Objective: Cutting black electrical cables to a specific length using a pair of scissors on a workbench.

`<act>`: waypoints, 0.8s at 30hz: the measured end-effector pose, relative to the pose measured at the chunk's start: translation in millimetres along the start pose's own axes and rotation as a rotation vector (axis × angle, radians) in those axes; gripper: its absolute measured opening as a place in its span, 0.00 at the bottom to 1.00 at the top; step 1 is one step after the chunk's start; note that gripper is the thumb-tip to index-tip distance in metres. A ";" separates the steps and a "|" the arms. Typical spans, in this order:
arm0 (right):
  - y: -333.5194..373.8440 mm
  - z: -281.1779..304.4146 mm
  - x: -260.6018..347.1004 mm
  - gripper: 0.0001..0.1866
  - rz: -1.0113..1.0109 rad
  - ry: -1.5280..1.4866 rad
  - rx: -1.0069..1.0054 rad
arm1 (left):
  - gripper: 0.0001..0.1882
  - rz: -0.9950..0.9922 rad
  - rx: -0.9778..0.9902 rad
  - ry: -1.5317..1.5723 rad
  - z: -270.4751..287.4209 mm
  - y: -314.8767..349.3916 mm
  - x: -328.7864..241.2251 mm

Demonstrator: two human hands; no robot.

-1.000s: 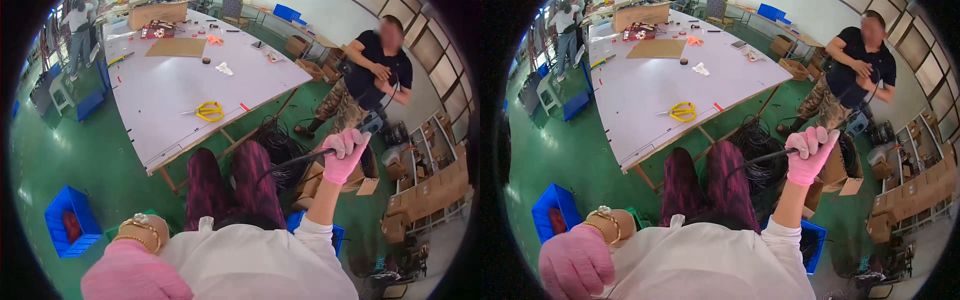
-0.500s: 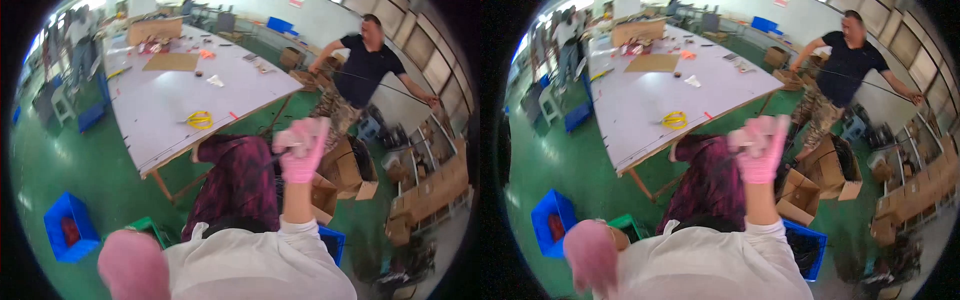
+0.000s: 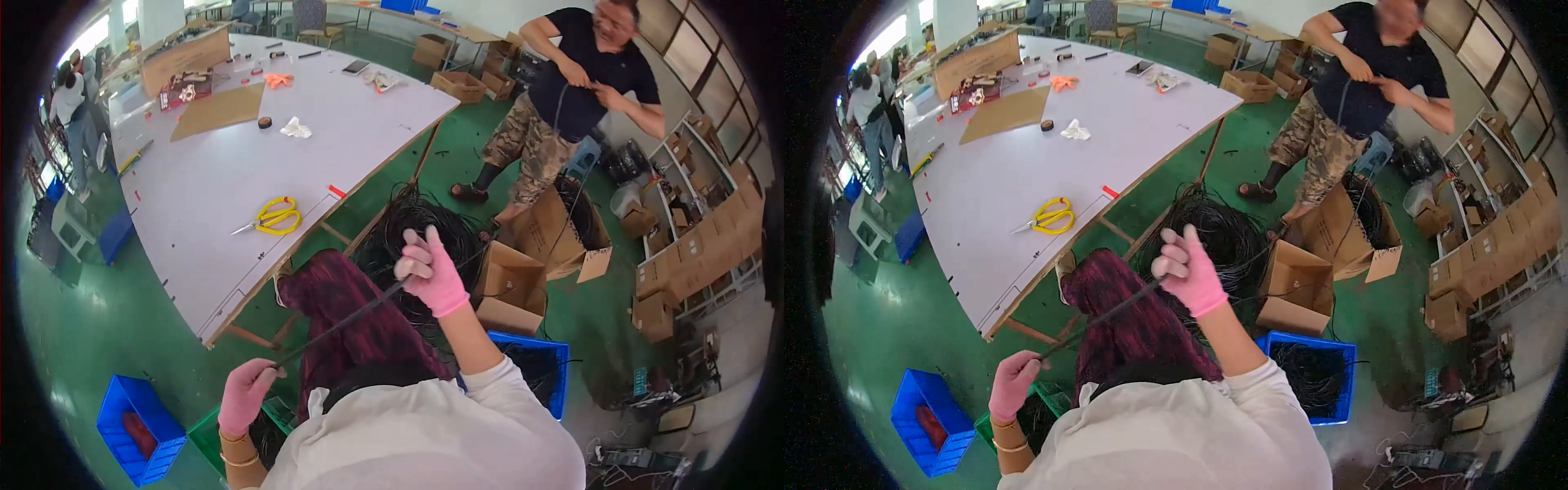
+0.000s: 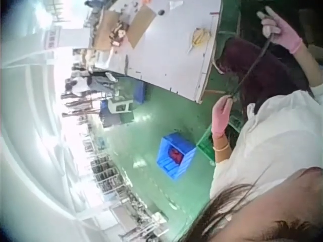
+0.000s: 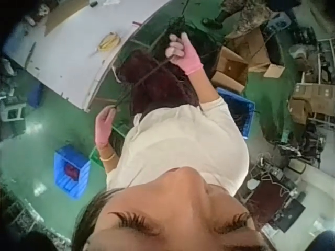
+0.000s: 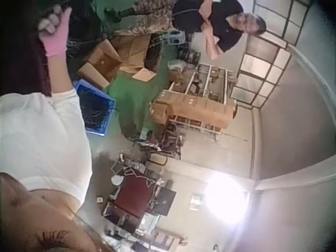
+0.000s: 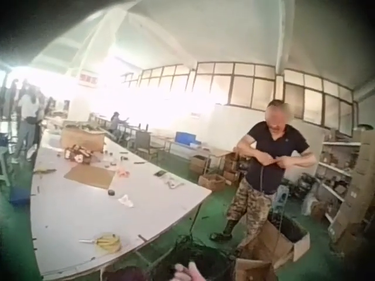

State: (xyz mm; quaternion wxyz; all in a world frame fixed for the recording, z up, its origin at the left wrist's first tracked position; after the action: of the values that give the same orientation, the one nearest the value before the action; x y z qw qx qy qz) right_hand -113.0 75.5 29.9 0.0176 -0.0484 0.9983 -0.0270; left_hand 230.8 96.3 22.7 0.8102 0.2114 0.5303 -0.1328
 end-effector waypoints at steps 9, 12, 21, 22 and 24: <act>109.5 98.6 246.8 0.07 0.763 0.599 -0.716 | 0.06 -0.217 0.056 -0.351 17.5 -72.9 -20.1; 138.6 63.3 279.3 0.09 0.889 1.207 -1.304 | 0.06 -0.365 0.134 -0.406 13.2 -96.1 -44.1; -55.4 -8.2 -48.4 0.28 -0.258 1.935 0.300 | 0.07 -0.541 0.024 -0.671 -32.8 -111.3 -95.1; -51.6 5.4 -77.2 0.28 -0.637 1.422 0.157 | 0.07 -0.521 -0.061 -0.685 -31.8 -108.7 -93.6; -57.3 -2.4 -105.7 0.19 -0.561 1.546 0.334 | 0.07 -0.483 -0.158 -0.698 -30.1 -99.1 -88.2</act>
State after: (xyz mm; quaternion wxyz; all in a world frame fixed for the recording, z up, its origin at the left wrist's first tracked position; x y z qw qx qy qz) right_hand -2.5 29.0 38.9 -0.6721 -0.2594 0.6631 -0.2033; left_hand 127.5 23.2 73.0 0.9004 -0.0388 0.2671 -0.3412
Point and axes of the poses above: each hand's wrist, its own y-axis away from the middle knuckle, its own z-axis out of the back of the hand, x = y × z, the point moved 7 cm from there along -y, towards the middle knuckle, and after that the axes turned 10 degrees about -y, right-handed, at the moved point
